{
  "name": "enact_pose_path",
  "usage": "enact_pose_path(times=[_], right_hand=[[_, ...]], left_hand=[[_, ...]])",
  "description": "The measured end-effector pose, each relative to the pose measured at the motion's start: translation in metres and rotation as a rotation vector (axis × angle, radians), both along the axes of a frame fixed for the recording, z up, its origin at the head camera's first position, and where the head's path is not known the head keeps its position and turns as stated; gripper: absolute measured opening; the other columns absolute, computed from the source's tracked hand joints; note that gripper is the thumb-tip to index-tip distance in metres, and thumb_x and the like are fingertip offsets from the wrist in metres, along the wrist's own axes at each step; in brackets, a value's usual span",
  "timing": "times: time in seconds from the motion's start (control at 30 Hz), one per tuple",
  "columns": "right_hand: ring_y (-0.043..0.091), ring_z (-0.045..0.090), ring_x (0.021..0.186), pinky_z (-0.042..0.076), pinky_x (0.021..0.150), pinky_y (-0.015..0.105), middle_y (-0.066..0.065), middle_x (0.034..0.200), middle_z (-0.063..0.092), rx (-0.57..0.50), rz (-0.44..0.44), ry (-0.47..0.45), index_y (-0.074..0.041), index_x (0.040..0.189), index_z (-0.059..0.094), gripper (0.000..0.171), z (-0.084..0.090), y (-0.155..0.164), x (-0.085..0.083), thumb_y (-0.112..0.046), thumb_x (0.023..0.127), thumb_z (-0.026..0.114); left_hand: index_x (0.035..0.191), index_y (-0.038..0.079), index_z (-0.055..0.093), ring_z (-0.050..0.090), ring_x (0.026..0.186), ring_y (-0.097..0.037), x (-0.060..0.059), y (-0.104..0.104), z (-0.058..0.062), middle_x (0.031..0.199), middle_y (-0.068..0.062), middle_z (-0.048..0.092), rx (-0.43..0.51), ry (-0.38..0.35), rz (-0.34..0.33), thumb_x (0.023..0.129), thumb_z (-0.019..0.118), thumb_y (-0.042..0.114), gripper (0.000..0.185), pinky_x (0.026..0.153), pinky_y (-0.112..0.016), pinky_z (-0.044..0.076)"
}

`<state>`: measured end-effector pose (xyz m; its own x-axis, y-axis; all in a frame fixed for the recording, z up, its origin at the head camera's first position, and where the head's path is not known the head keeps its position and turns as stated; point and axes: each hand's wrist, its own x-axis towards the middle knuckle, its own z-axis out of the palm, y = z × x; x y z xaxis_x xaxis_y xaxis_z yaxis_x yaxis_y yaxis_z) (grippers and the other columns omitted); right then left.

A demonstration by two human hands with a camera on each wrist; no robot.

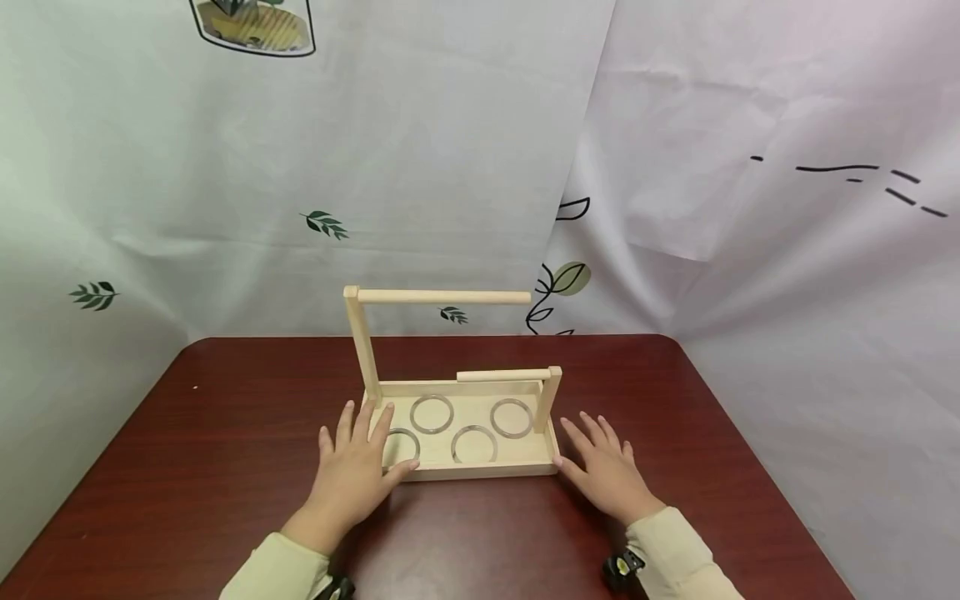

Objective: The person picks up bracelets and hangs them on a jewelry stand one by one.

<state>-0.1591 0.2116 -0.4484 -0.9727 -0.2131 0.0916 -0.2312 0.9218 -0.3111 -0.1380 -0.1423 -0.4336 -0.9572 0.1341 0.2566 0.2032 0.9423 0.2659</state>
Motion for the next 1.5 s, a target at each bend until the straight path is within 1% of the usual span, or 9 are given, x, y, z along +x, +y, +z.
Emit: enact_pose_path(times=[0.2, 0.43, 0.57, 0.7, 0.87, 1.1, 1.3, 1.5], right_hand=[[0.045, 0.025, 0.140, 0.022, 0.097, 0.076, 0.018, 0.151, 0.036, -0.014, 0.010, -0.008, -0.017, 0.146, 0.045, 0.062, 0.000, -0.001, -0.002, -0.045, 0.092, 0.060], [0.044, 0.026, 0.140, 0.023, 0.097, 0.075, 0.019, 0.150, 0.037, -0.021, 0.016, -0.013, -0.018, 0.145, 0.046, 0.060, -0.003, -0.003, -0.003, -0.045, 0.093, 0.059], [0.045, 0.027, 0.139, 0.024, 0.096, 0.076, 0.019, 0.149, 0.038, -0.045, 0.022, -0.006, -0.017, 0.144, 0.047, 0.060, -0.003, -0.005, -0.003, -0.046, 0.093, 0.059], [0.046, 0.029, 0.138, 0.024, 0.095, 0.076, 0.019, 0.148, 0.039, -0.054, 0.031, -0.007, -0.018, 0.143, 0.048, 0.059, -0.005, -0.006, -0.003, -0.046, 0.093, 0.058], [0.045, 0.027, 0.139, 0.023, 0.097, 0.075, 0.018, 0.149, 0.038, -0.053, 0.021, -0.041, -0.020, 0.144, 0.048, 0.058, -0.004, -0.007, -0.003, -0.047, 0.094, 0.057], [0.045, 0.026, 0.139, 0.023, 0.098, 0.075, 0.018, 0.149, 0.037, -0.040, 0.021, -0.077, -0.020, 0.145, 0.047, 0.055, -0.004, -0.007, -0.003, -0.043, 0.096, 0.056], [0.045, 0.027, 0.139, 0.023, 0.097, 0.075, 0.018, 0.148, 0.039, -0.047, 0.009, -0.090, -0.021, 0.145, 0.047, 0.055, -0.005, -0.007, -0.003, -0.044, 0.095, 0.056], [0.044, 0.029, 0.138, 0.025, 0.094, 0.076, 0.016, 0.146, 0.043, -0.080, -0.028, -0.155, -0.024, 0.146, 0.044, 0.058, -0.006, -0.008, -0.004, -0.048, 0.094, 0.055]], left_hand=[[0.146, 0.007, 0.042, 0.018, 0.141, -0.047, -0.004, 0.012, 0.003, 0.151, -0.024, 0.031, 0.001, 0.008, -0.037, 0.082, 0.068, 0.054, 0.084, 0.099, -0.075, 0.020], [0.145, 0.008, 0.042, 0.025, 0.138, -0.049, -0.010, 0.025, 0.007, 0.148, -0.023, 0.037, -0.010, 0.004, -0.068, 0.081, 0.068, 0.054, 0.083, 0.099, -0.074, 0.023], [0.144, 0.006, 0.042, 0.024, 0.138, -0.049, -0.014, 0.033, 0.010, 0.147, -0.022, 0.036, -0.002, -0.023, -0.093, 0.083, 0.068, 0.053, 0.081, 0.099, -0.073, 0.023], [0.145, 0.007, 0.041, 0.023, 0.139, -0.048, -0.017, 0.039, 0.013, 0.149, -0.021, 0.035, 0.001, -0.067, -0.103, 0.084, 0.066, 0.054, 0.081, 0.102, -0.071, 0.022], [0.146, 0.008, 0.040, 0.023, 0.139, -0.046, -0.020, 0.045, 0.016, 0.150, -0.019, 0.034, 0.000, -0.100, -0.120, 0.084, 0.065, 0.056, 0.081, 0.102, -0.071, 0.021], [0.146, 0.008, 0.040, 0.023, 0.140, -0.045, -0.025, 0.053, 0.017, 0.151, -0.019, 0.033, -0.012, -0.113, -0.156, 0.084, 0.065, 0.055, 0.082, 0.101, -0.071, 0.022], [0.149, 0.009, 0.036, 0.022, 0.140, -0.045, -0.031, 0.059, 0.018, 0.152, -0.019, 0.030, -0.028, -0.129, -0.196, 0.085, 0.065, 0.055, 0.084, 0.103, -0.070, 0.022], [0.149, 0.008, 0.035, 0.022, 0.140, -0.046, -0.036, 0.066, 0.022, 0.151, -0.020, 0.030, -0.038, -0.163, -0.229, 0.086, 0.065, 0.053, 0.083, 0.103, -0.069, 0.023]])
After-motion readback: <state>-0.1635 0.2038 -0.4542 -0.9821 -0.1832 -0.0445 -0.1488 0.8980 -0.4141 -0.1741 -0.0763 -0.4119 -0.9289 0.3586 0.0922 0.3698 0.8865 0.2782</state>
